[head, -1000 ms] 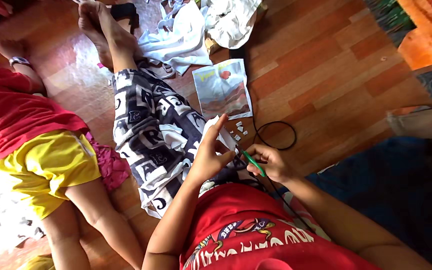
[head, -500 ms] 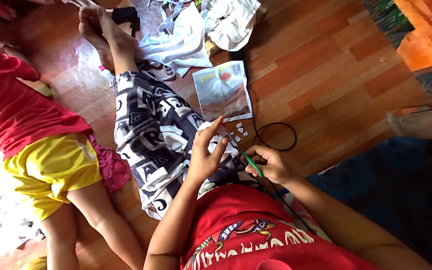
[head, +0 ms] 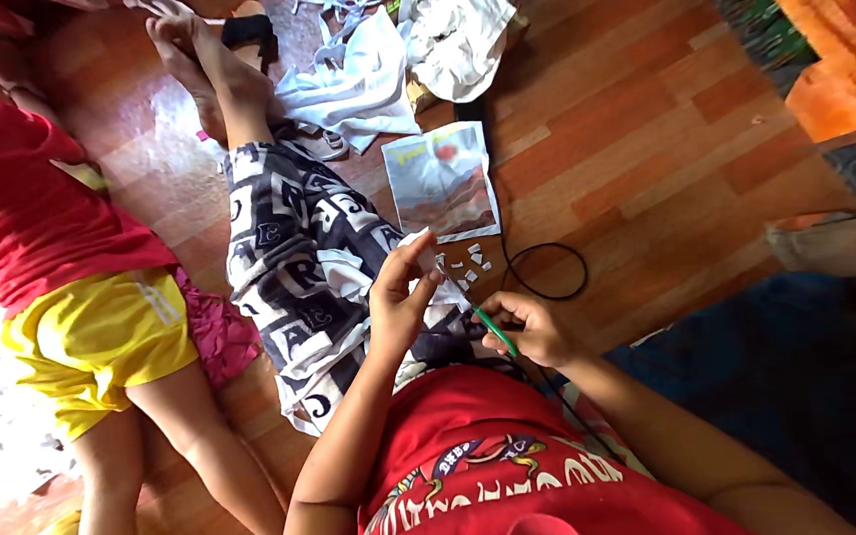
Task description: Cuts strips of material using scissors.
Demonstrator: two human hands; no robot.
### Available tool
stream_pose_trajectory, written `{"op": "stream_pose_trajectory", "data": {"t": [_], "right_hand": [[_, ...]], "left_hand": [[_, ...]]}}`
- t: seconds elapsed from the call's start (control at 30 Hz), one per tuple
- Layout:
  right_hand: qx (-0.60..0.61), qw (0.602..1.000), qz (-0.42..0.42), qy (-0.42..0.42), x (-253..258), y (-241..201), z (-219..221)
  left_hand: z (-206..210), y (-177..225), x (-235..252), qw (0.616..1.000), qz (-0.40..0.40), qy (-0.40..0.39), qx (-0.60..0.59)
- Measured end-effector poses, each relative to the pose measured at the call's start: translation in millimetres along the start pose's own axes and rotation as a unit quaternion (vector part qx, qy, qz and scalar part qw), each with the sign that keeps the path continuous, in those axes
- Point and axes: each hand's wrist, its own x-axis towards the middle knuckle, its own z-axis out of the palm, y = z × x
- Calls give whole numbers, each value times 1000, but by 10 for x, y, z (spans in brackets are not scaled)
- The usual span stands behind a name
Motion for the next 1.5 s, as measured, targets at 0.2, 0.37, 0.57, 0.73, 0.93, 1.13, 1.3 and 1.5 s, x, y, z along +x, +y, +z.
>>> {"op": "stream_pose_trajectory", "data": {"t": [0.2,0.37,0.57,0.73,0.93,1.13,1.3,1.5], "right_hand": [[16,1000,7,-17,10,5,-3],[3,1000,4,-22,29,30,3],[-12,1000,4,-17,64,27,39],[-17,1000,16,-20,77,14,45],[-16,1000,23,-10,72,3,59],[-2,1000,9,-10,65,18,73],[4,1000,5,-10,60,26,86],[-4,1000,-5,4,53,26,86]], "left_hand": [[23,75,-28,997,-68,11,-23],[52,139,-40,995,-94,18,5],[57,147,-47,993,-100,17,59],[53,166,-54,992,-101,6,81],[49,154,-66,993,-97,-1,60],[56,153,-73,993,-103,6,53],[63,163,-75,993,-108,12,45],[61,155,-77,993,-112,9,31]]}}
